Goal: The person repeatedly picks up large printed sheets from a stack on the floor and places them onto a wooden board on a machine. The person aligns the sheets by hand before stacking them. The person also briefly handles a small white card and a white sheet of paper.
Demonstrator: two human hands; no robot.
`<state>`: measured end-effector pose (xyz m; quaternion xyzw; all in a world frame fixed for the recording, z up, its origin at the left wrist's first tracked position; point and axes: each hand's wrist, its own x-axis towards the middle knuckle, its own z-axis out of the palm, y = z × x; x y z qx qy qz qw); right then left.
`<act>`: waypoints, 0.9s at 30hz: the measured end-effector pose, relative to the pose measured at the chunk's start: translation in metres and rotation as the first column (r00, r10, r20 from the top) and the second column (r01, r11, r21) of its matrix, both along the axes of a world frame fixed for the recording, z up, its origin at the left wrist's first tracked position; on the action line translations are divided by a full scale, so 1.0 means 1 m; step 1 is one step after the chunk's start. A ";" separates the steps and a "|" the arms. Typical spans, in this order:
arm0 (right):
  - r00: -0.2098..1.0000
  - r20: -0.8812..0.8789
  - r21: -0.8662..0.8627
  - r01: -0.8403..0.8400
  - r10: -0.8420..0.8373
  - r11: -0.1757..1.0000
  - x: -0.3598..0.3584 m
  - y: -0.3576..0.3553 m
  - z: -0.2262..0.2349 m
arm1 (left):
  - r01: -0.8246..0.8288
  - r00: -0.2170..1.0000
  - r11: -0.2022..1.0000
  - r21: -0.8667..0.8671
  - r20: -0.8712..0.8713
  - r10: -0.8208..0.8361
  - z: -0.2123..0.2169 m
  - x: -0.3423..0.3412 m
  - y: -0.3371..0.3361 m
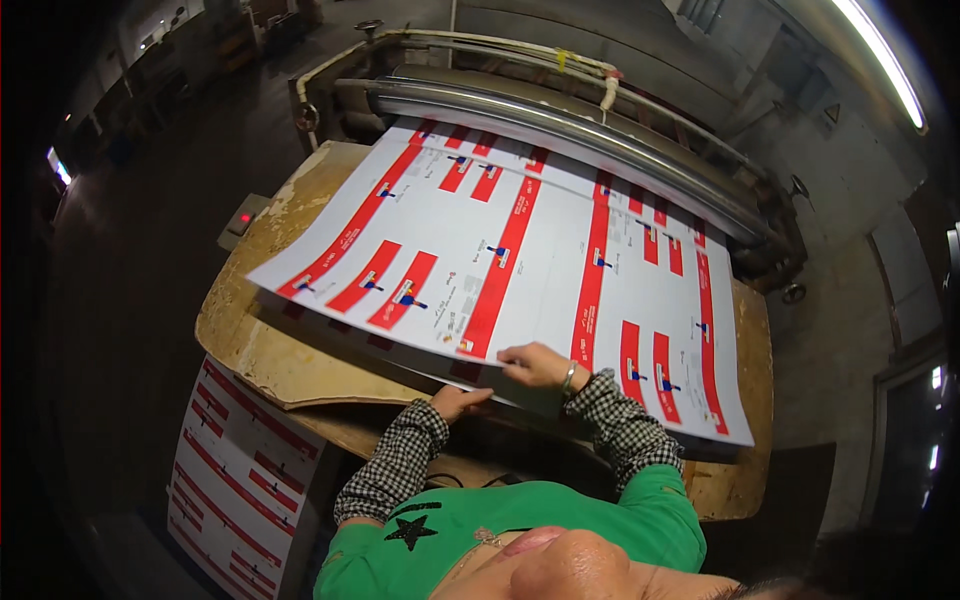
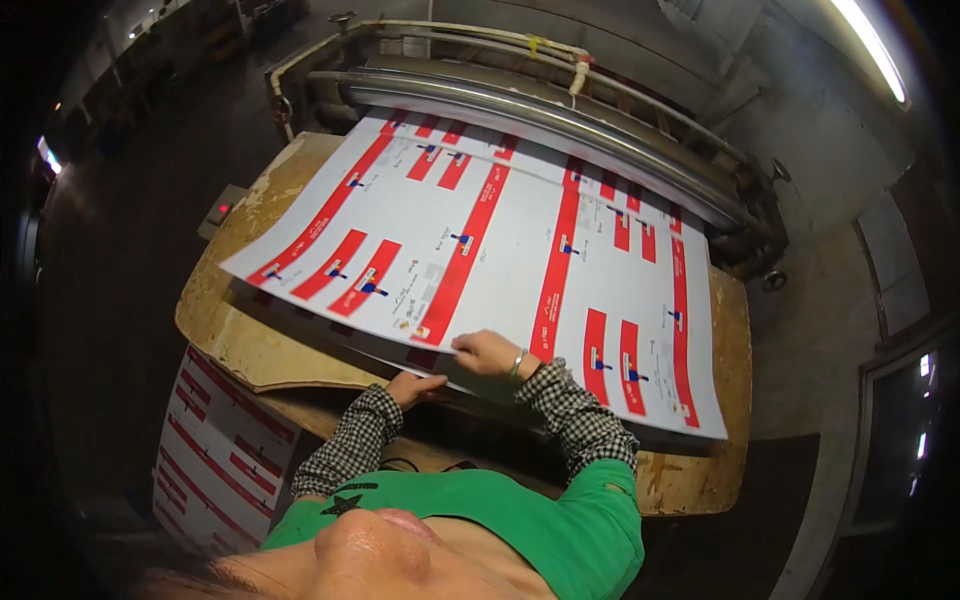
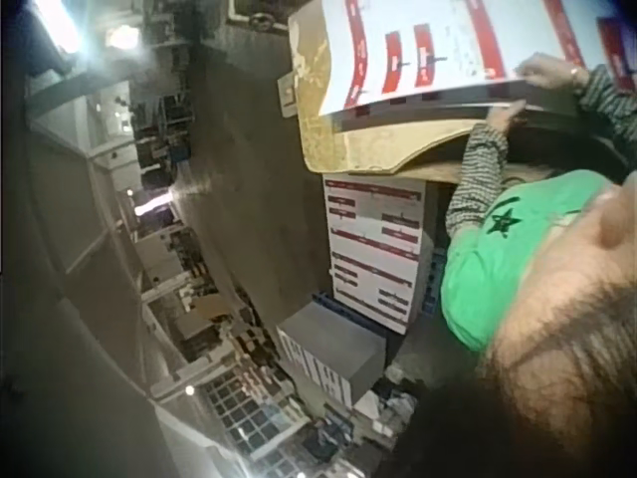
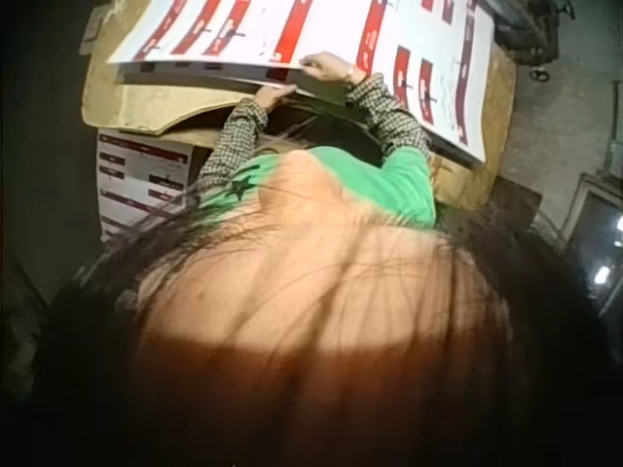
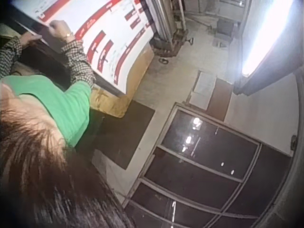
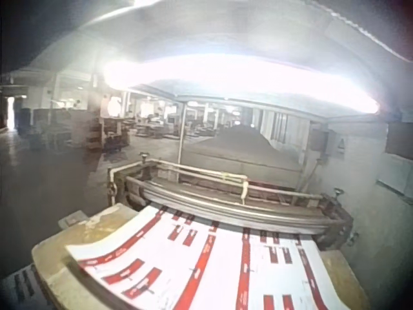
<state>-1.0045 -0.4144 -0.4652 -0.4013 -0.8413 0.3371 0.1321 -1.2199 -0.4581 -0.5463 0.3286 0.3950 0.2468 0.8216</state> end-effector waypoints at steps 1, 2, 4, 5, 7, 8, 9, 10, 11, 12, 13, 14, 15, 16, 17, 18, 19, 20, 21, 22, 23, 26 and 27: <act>1.000 -0.022 0.040 0.023 -0.022 0.999 -0.006 -0.002 0.028 | 0.201 0.954 0.919 0.340 -0.283 -0.103 -0.012 -0.009 0.000; 0.998 -0.046 0.078 0.048 -0.045 0.996 -0.011 -0.006 0.049 | 0.455 0.825 0.692 0.560 -0.558 -0.091 -0.028 -0.018 0.002; 0.999 0.003 0.101 0.047 -0.047 0.994 -0.010 -0.010 0.044 | 0.299 0.910 0.863 0.407 -0.395 -0.129 -0.050 -0.016 0.001; 1.000 0.000 0.125 0.021 -0.022 0.992 -0.012 -0.014 0.033 | 0.219 0.944 0.926 0.307 -0.306 -0.121 -0.060 -0.015 0.001; 1.000 0.006 0.081 0.002 -0.002 0.997 -0.012 -0.019 0.010 | 0.065 0.991 0.995 0.080 -0.120 -0.056 -0.071 -0.009 0.007; 0.999 -0.020 -0.003 0.041 -0.041 0.999 -0.012 -0.023 0.001 | 0.000 1.000 0.999 -0.045 -0.030 -0.001 -0.074 -0.007 0.009; 0.996 -0.051 -0.039 0.076 -0.078 0.996 -0.008 -0.025 -0.015 | -0.030 0.999 0.998 -0.059 0.035 0.032 -0.059 -0.003 0.009; 0.990 -0.084 -0.077 0.111 -0.117 0.991 -0.004 -0.025 -0.028 | -0.058 0.993 0.995 -0.076 0.096 0.065 -0.032 0.001 0.007; 0.987 -0.097 -0.129 0.118 -0.131 0.985 -0.005 -0.021 -0.030 | -0.095 0.983 0.990 -0.099 0.149 0.109 -0.015 0.002 0.005; 0.983 -0.110 -0.183 0.125 -0.147 0.975 -0.005 -0.017 -0.030 | -0.093 0.982 0.990 -0.105 0.152 0.108 -0.014 0.000 0.003; 0.978 -0.122 -0.239 0.138 -0.171 0.961 -0.006 -0.015 -0.033 | -0.083 0.983 0.990 -0.111 0.154 0.100 -0.018 -0.002 0.001; 0.976 -0.073 -0.201 0.187 -0.205 0.962 -0.007 -0.007 -0.042 | -0.073 0.984 0.990 -0.118 0.156 0.091 -0.022 -0.005 -0.001; 0.969 -0.085 -0.125 0.220 -0.231 0.968 -0.001 0.010 -0.049 | -0.067 0.983 0.990 -0.127 0.162 0.087 -0.022 -0.004 0.002; 0.945 -0.020 -0.182 0.316 -0.325 0.931 0.001 0.023 -0.048 | -0.081 0.986 0.991 -0.111 0.139 0.096 -0.008 -0.002 0.001; 0.900 -0.077 -0.047 0.427 -0.429 0.903 0.001 0.030 -0.051 | -0.076 0.983 0.991 -0.109 0.159 0.093 -0.014 0.000 0.003; 0.874 -0.059 0.149 0.486 -0.483 0.861 0.006 0.042 -0.069 | -0.070 0.981 0.992 -0.103 0.175 0.087 -0.019 0.000 0.003; 0.842 -0.003 0.044 0.539 -0.539 0.841 0.004 0.046 -0.064 | -0.084 0.985 0.992 -0.094 0.141 0.097 -0.014 0.000 0.003; 0.807 0.061 -0.058 0.590 -0.587 0.805 0.001 0.045 -0.060 | -0.120 0.982 0.990 -0.074 0.139 0.129 -0.009 0.000 0.000; 0.879 0.077 -0.053 0.475 -0.471 0.878 -0.002 0.039 -0.059 | -0.126 0.982 0.989 -0.076 0.130 0.135 -0.010 0.001 0.000; 0.933 0.091 -0.050 0.353 -0.347 0.934 -0.006 0.029 -0.059 | -0.130 0.983 0.988 -0.077 0.120 0.139 -0.012 -0.001 -0.001; 0.970 0.105 -0.050 0.225 -0.219 0.973 -0.009 0.019 -0.058 | -0.099 0.989 0.993 -0.065 0.104 0.106 -0.017 -0.003 -0.001; 0.955 0.296 -0.052 -0.002 0.018 0.999 -0.022 -0.018 -0.033 | -0.023 0.994 0.999 -0.044 0.106 0.028 -0.022 -0.003 0.005; 0.963 0.268 -0.022 0.008 -0.002 1.000 -0.021 -0.022 -0.034 | 0.001 0.992 0.999 -0.046 0.129 0.005 -0.004 -0.002 0.005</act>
